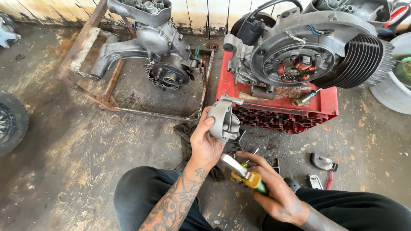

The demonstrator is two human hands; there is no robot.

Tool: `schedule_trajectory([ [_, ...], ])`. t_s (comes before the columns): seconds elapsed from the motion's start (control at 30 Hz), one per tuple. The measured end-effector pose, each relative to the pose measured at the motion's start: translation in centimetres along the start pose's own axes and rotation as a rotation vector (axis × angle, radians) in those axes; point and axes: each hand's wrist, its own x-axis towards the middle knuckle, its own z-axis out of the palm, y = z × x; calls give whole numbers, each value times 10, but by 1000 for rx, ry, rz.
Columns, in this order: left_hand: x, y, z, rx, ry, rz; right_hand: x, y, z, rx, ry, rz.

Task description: The person walks to a workbench and picks up a pair of pliers, then sits on the floor to work on a metallic engine component. They use the pliers to manipulate and adjust small internal parts within the component, rotating it to access different angles.

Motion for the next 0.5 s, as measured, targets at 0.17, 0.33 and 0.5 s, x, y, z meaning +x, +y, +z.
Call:
schedule_trajectory([
  [0.17, -8, -3, -5, 6, 38, -9, -1, 0, -11, -97, 134, -70],
  [0.33, -11, -5, 11, 249, -32, -57, -3, 10, -10, -212, 131, -79],
  [0.5, -11, -18, -7, 180, 101, -159, 3, -2, -10, -241, 71, -108],
])
